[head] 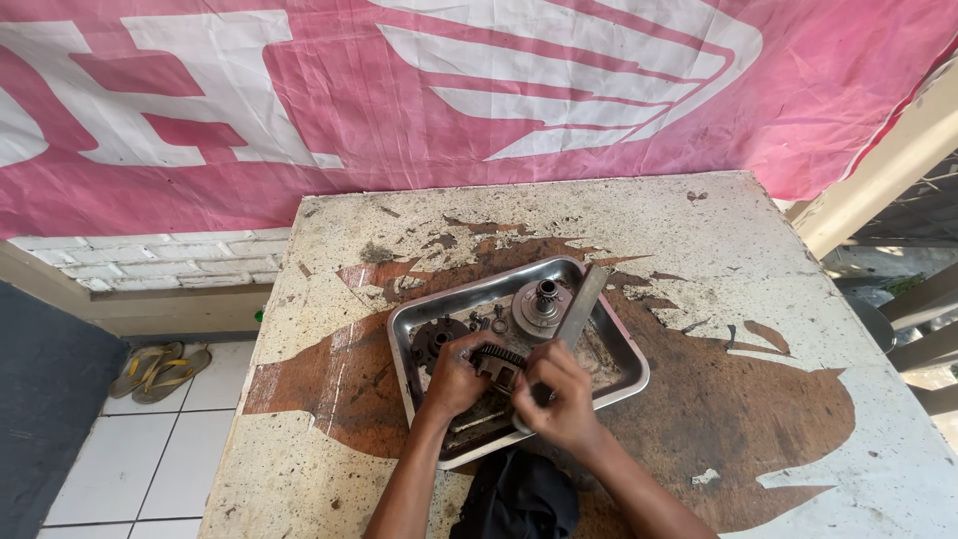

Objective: Manually assemble various engine components including gears and a camshaft within a metal parts tray.

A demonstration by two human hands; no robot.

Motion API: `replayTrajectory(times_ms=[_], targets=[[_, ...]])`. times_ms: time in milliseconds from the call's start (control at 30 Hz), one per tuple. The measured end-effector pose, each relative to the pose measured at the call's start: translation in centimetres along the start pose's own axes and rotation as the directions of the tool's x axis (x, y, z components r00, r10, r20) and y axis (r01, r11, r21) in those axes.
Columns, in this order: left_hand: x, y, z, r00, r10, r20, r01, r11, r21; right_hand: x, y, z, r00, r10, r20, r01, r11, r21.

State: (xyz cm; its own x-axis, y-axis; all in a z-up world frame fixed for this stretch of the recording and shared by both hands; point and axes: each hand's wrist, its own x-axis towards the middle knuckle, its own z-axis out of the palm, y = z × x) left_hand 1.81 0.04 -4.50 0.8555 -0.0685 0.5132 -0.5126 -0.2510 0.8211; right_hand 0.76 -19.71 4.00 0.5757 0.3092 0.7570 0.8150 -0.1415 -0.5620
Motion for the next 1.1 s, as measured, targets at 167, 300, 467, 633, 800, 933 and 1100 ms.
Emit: replayTrajectory(times_ms=[167,300,467,633,800,933,1100], targets=[[-0.2,0.5,-0.3,0.984,-0.175,0.043,0.175,0.984,-0.01,1.0,2.2,0.2,0.998,-0.032,-0.047,0.033,0.999,0.01],[0.0,1.4,-0.4,0.964,-0.248,0.098,0.253,0.967,-0.036,2.4,5.4,-1.1,0.973,0.084,-0.213,-0.077,0.996,0.041],[0.2,2.4,-0.4,0.959,-0.269,0.091,0.276,0.959,-0.068,0.2,6.3,0.5,0.982,0.027,-0.189,-0.016,0.998,0.058],[0.0,1.9,-0.2,0.949,-0.304,0.081,0.31,0.948,-0.072,-0.8,1.8,2.0,0.993,-0.085,-0.081,0.092,0.993,0.08],[0.6,3.5,-1.2,0.947,-0.301,0.111,0.308,0.95,-0.045,-0.2,7.2,0.8,0.986,-0.046,-0.161,0.058,0.996,0.072],[0.0,1.6,-0.3,0.959,-0.276,0.059,0.279,0.959,-0.053,2.1,5.1,-1.1,0.974,0.034,-0.223,-0.023,0.998,0.05],[-0.1,3.2,-1.0,0.952,-0.303,0.038,0.305,0.951,-0.054,-0.8,5.1,0.8,0.982,-0.025,-0.186,0.039,0.996,0.074]])
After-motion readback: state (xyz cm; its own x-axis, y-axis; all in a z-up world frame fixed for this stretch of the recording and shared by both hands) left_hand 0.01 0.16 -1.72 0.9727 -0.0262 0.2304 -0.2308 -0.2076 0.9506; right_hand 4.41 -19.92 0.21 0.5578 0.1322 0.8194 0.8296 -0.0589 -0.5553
